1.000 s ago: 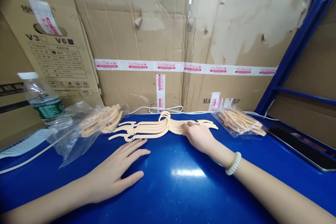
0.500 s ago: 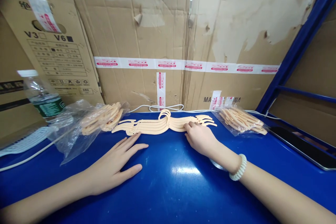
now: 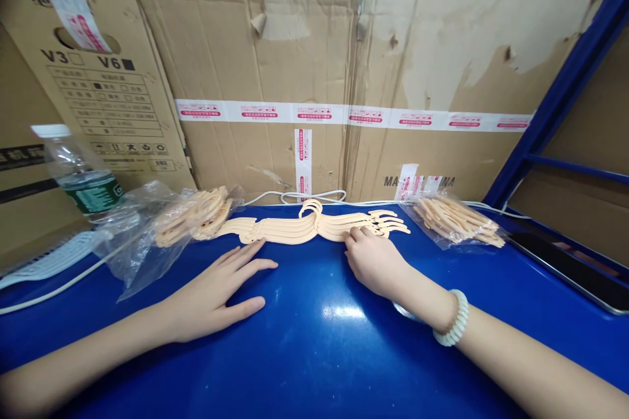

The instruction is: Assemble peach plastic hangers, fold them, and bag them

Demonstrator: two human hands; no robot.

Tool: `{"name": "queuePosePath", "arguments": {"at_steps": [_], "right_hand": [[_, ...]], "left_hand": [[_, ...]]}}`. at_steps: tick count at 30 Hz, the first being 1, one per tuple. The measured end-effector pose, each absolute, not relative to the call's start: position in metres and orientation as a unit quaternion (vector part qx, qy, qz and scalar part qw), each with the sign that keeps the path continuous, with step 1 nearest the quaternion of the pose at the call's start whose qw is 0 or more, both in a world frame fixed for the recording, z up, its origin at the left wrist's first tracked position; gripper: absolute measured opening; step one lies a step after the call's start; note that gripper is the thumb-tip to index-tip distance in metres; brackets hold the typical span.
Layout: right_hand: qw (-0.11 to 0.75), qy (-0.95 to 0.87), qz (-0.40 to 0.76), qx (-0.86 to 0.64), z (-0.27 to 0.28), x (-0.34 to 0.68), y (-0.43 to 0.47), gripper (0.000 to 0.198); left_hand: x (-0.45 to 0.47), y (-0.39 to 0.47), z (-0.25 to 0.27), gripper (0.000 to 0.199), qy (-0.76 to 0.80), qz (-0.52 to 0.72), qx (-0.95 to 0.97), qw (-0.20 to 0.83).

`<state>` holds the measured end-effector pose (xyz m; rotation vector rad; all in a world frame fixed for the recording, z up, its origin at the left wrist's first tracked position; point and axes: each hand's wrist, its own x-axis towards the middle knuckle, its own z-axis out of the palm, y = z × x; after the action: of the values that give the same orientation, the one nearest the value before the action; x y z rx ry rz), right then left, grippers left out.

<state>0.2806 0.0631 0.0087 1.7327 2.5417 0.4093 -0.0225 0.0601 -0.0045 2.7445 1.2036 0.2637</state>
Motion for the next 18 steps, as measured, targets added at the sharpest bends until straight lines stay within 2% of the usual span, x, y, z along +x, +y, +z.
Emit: {"name": "queuePosePath", "arguments": {"at_steps": [6, 11, 14, 18], "right_hand": [[-0.009, 0.841, 0.074, 0.536, 0.013, 0.293, 0.067, 0.038], [-0.035, 0.876, -0.036, 0.48, 0.028, 0.31, 0.063, 0.052], [-0.022, 0.878, -0.101, 0.467, 0.042, 0.318, 0.057, 0.058], [0.03, 0.869, -0.166, 0.466, 0.054, 0.326, 0.054, 0.058]], "left_hand": [[-0.023, 0.056, -0.004, 0.036, 0.329, 0.141, 0.932, 0.055], [-0.021, 0.056, -0.001, 0.029, 0.281, 0.154, 0.944, 0.076], [-0.021, 0.055, 0.0, 0.029, 0.286, 0.147, 0.944, 0.076], [-0.022, 0.054, 0.0, 0.029, 0.291, 0.137, 0.944, 0.076]]}}
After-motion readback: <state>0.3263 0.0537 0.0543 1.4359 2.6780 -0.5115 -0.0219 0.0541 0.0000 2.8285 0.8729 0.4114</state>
